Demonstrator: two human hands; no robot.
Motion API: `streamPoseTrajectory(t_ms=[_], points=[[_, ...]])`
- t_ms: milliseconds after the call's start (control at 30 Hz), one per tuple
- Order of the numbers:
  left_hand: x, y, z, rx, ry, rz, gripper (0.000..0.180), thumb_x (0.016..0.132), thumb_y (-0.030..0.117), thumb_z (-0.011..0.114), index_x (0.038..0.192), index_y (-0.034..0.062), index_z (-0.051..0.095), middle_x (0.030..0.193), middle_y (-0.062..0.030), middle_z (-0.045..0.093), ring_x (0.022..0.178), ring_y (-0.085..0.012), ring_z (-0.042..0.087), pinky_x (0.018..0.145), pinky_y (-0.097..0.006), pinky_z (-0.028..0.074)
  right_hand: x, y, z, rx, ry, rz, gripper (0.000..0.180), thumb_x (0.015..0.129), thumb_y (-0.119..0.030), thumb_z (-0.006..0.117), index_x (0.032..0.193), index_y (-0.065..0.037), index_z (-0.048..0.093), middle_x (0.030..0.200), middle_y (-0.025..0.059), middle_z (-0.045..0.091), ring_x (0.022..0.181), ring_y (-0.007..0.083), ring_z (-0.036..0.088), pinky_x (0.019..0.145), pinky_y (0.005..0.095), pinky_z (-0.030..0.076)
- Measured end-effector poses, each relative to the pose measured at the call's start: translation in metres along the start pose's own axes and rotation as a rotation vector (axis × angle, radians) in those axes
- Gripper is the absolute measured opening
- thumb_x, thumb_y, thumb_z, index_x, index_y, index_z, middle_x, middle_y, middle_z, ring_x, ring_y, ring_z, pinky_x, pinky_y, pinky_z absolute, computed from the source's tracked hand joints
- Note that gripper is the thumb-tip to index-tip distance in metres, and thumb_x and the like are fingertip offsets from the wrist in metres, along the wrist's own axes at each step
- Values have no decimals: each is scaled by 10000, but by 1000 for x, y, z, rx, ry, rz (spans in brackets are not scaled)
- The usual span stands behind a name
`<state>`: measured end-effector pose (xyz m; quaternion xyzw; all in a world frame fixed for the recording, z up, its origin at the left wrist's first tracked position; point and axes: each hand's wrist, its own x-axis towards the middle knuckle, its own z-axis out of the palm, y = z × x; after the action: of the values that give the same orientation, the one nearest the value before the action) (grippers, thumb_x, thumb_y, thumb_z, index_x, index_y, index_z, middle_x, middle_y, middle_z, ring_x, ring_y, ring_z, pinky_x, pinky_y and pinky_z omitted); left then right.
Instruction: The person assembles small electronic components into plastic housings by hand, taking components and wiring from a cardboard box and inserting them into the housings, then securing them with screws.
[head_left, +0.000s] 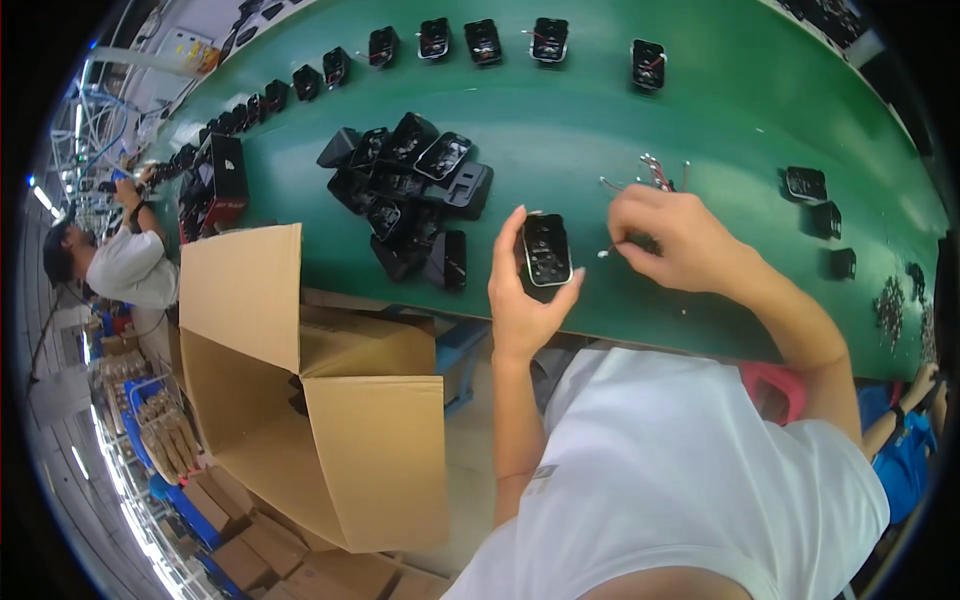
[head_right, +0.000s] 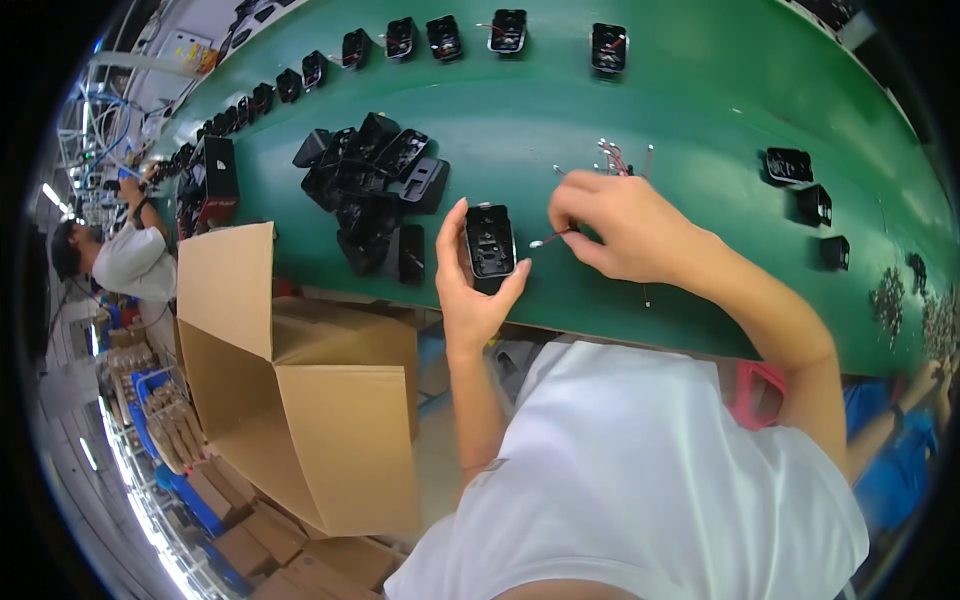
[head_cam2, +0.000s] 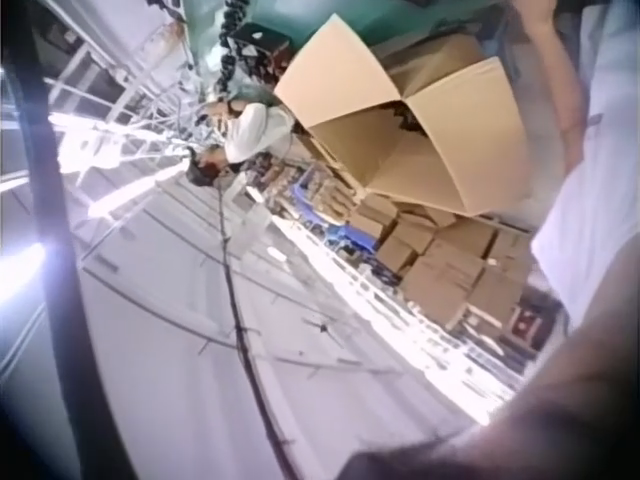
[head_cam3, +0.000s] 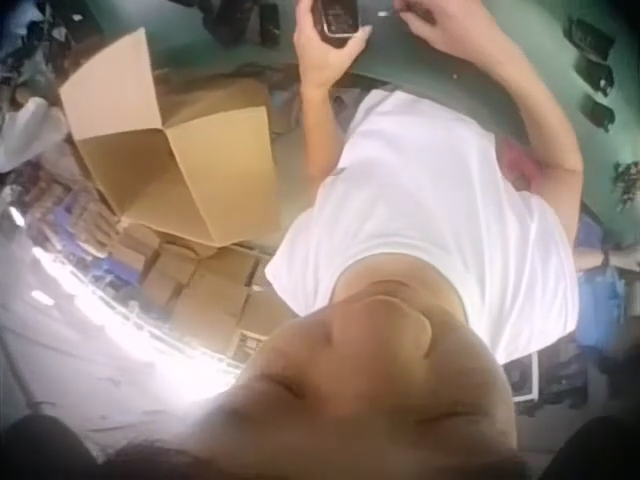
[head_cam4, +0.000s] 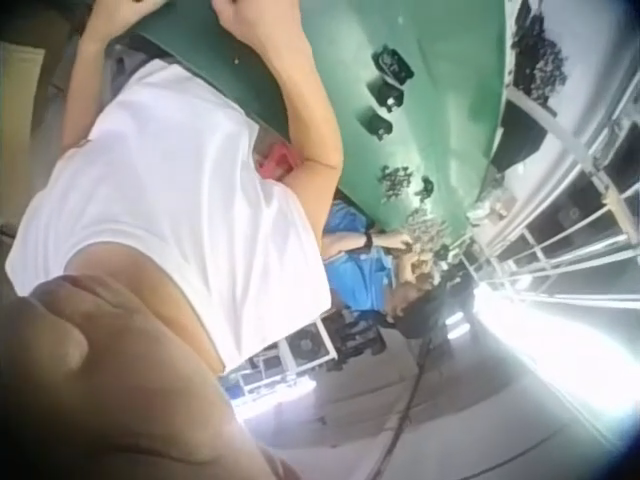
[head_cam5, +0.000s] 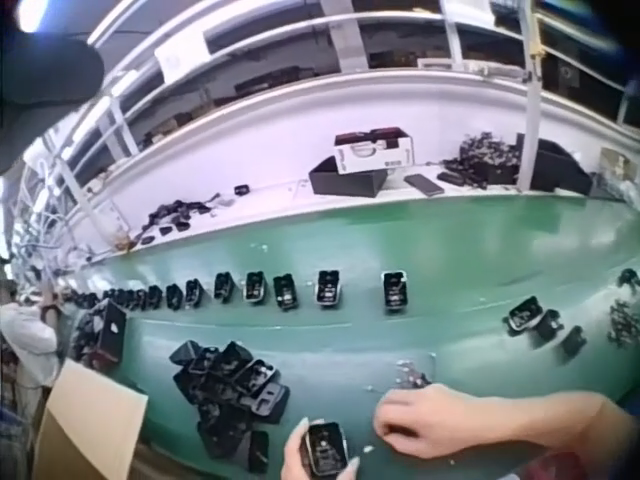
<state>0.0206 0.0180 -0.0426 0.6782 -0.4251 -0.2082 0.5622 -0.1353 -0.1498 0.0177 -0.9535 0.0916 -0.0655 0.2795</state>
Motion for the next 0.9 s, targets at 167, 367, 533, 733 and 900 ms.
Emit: streamPoseTrajectory(t_ms=[167, 367, 533, 733, 900], points=[[4, 18, 14, -341, -68, -20, 943, 676, -13, 842, 1482, -3, 353, 1391, -173, 520, 1227, -236, 558, 1041, -344, 457, -19, -17, -4, 802, 330, 252, 154, 860, 71, 633, 1008, 29, 639, 1059, 126, 683, 924, 163, 675, 824, 305, 550], [15, 30, 26, -268, -154, 109, 952, 655, 21, 872, 1468, -2, 376, 1370, -174, 560, 1153, -222, 613, 971, -333, 516, -32, -21, -1, 931, 558, 234, 142, 853, 60, 680, 993, 43, 660, 1090, 169, 676, 946, 200, 667, 814, 303, 549], [20, 32, 34, -201, -150, 162, 940, 652, 18, 868, 1460, -6, 388, 1349, -171, 567, 1139, -232, 623, 963, -349, 525, -34, -29, -8, 580, 570, 134, 133, 759, 64, 736, 872, 4, 702, 994, 146, 682, 845, 198, 649, 758, 303, 537], [23, 44, 35, -63, -63, 321, 883, 643, 10, 840, 1431, -3, 442, 1327, -181, 567, 1123, -266, 628, 948, -362, 530, -25, -37, -1, 329, 578, 55, 136, 724, 30, 755, 829, -12, 680, 898, 104, 682, 805, 218, 628, 658, 300, 504], [23, 43, 35, -81, -90, 311, 886, 631, 25, 844, 1428, 7, 457, 1306, -178, 581, 1120, -277, 625, 936, -376, 530, -25, -35, -3, 307, 594, 24, 173, 716, 37, 761, 860, -39, 701, 865, 87, 674, 706, 192, 627, 576, 292, 493]])
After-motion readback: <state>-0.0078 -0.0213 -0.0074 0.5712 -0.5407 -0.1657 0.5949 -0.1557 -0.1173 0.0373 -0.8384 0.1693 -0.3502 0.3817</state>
